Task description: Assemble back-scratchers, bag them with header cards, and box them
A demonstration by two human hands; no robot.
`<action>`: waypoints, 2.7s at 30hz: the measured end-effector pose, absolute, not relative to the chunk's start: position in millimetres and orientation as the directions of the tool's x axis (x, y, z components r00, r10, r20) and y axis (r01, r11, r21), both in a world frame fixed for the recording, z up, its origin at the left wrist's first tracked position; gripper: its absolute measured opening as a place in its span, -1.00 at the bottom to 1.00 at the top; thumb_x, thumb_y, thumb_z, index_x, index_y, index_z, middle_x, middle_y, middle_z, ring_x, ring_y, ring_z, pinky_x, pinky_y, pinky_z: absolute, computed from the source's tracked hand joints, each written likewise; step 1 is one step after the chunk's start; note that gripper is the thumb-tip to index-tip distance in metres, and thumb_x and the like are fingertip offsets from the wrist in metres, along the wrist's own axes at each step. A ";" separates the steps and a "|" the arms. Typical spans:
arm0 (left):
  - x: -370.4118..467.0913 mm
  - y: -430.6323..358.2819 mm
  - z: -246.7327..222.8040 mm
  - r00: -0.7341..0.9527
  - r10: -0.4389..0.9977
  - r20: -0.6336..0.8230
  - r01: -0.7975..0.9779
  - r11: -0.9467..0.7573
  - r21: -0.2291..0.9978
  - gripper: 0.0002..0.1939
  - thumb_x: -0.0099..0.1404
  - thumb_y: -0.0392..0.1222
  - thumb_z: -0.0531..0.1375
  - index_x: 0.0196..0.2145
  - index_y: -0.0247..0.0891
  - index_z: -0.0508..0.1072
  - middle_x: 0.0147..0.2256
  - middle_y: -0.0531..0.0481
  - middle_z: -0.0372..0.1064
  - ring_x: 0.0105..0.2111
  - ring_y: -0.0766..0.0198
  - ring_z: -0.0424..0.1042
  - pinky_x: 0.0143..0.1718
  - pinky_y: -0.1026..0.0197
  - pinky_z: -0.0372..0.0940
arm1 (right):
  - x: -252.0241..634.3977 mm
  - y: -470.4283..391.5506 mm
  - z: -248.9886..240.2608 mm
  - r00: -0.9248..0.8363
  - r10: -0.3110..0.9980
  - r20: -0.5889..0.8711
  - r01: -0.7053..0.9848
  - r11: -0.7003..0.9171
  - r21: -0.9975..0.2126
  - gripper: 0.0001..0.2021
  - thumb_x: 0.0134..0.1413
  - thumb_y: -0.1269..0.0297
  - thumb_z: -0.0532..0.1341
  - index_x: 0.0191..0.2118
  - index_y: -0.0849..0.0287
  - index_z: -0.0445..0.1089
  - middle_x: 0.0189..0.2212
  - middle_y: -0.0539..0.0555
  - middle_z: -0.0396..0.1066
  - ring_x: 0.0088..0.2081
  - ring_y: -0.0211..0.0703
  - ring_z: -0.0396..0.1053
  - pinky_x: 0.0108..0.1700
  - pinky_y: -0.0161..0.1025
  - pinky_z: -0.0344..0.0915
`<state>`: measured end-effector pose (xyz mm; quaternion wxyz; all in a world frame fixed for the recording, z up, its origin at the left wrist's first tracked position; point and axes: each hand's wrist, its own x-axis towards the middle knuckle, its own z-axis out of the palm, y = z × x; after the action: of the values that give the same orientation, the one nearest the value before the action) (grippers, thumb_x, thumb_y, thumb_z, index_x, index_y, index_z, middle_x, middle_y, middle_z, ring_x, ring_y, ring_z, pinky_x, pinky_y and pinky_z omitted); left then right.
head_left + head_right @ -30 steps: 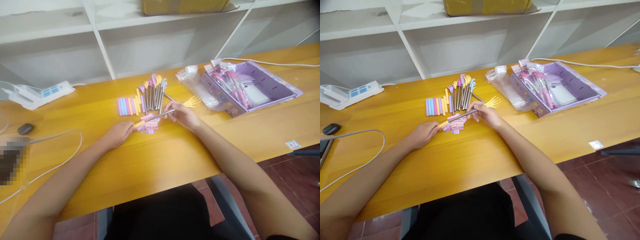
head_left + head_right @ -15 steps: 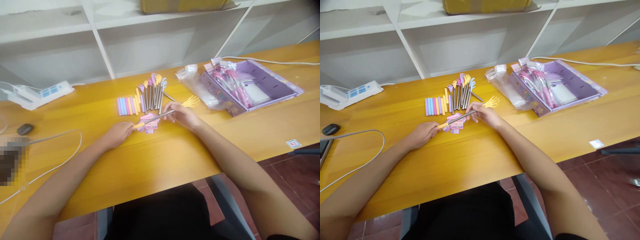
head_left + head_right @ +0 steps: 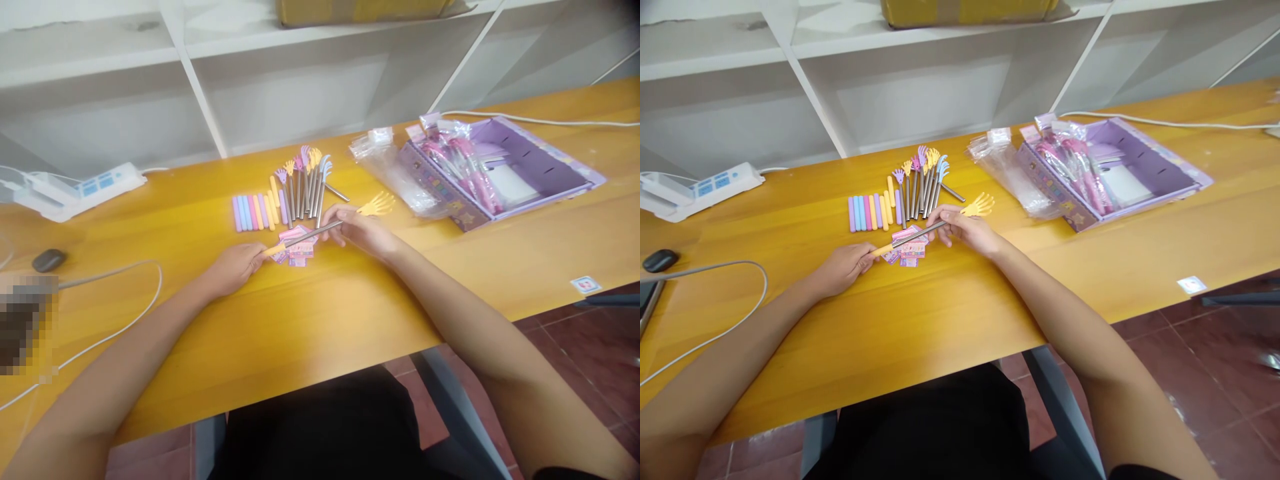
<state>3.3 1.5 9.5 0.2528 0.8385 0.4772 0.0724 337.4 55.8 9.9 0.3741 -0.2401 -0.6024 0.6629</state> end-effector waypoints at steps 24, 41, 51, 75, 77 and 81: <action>2.3 0.7 13.7 0.551 0.829 -0.092 0.739 -0.434 0.515 -0.65 0.60 -0.01 -0.06 -0.23 -0.18 0.40 -0.37 -0.03 0.43 -0.35 0.12 0.39 -0.23 0.09 0.22 | 332.1 53.4 4.1 -0.672 0.726 0.148 -0.250 -0.033 -0.968 -0.51 0.35 -0.20 0.33 -0.10 0.22 0.50 -0.28 0.10 0.57 -0.44 -0.28 0.37 -0.35 -0.30 0.33; 21.0 -32.7 18.9 0.516 0.828 -0.219 0.331 0.043 0.943 -0.56 0.62 0.23 0.02 -0.02 -0.20 0.41 -0.47 0.17 0.08 -0.56 0.34 0.06 -0.48 0.22 0.00 | 327.7 74.9 2.2 -0.136 0.984 0.112 -0.393 0.050 -0.918 -0.32 0.26 -0.48 0.13 -0.40 0.15 0.38 -0.58 -0.03 0.14 -0.61 -0.33 0.04 -0.55 -0.29 0.07; 33.8 -38.1 1.9 0.579 0.760 -0.295 0.049 0.330 0.943 -0.59 0.57 0.19 0.16 -0.05 -0.27 0.40 -0.47 0.21 -0.02 -0.58 0.43 -0.11 -0.50 0.21 -0.19 | 336.0 71.5 -7.7 -0.117 0.980 0.162 -0.361 0.110 -0.926 -0.36 0.30 -0.45 0.06 -0.39 0.10 0.33 -0.60 -0.02 0.12 -0.58 -0.26 0.03 -0.50 -0.26 0.07; 35.8 -43.0 -5.6 0.587 0.770 -0.250 0.083 0.250 0.965 -0.59 0.60 0.18 0.13 -0.03 -0.27 0.38 -0.38 0.10 0.28 -0.48 0.37 0.31 -0.47 0.23 0.09 | 316.3 47.4 1.3 -0.206 0.951 0.230 -0.295 0.163 -0.941 -0.28 0.30 -0.51 0.05 -0.40 0.14 0.38 -0.59 0.01 0.25 -0.60 -0.27 0.13 -0.53 -0.26 0.07; 36.1 -42.9 -5.1 0.584 0.773 -0.249 0.085 0.246 0.965 -0.60 0.60 0.18 0.13 -0.05 -0.27 0.37 -0.38 0.10 0.28 -0.47 0.37 0.32 -0.47 0.23 0.09 | 315.1 46.2 0.5 -0.211 0.948 0.237 -0.284 0.172 -0.943 -0.26 0.29 -0.54 0.02 -0.38 0.14 0.39 -0.59 0.01 0.25 -0.61 -0.27 0.11 -0.53 -0.25 0.07; 36.9 -42.8 -3.6 0.577 0.778 -0.247 0.085 0.244 0.966 -0.62 0.59 0.17 0.13 -0.11 -0.25 0.35 -0.39 0.11 0.28 -0.47 0.37 0.32 -0.47 0.24 0.08 | 312.2 44.2 -1.3 -0.230 0.938 0.260 -0.274 0.194 -0.942 -0.24 0.30 -0.55 -0.01 -0.36 0.13 0.39 -0.59 0.01 0.26 -0.62 -0.28 0.10 -0.53 -0.25 0.07</action>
<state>36.9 -42.8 -3.6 0.6883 0.5611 0.3847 0.2518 312.2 44.2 -1.3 0.5423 -0.3016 -0.5505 0.5585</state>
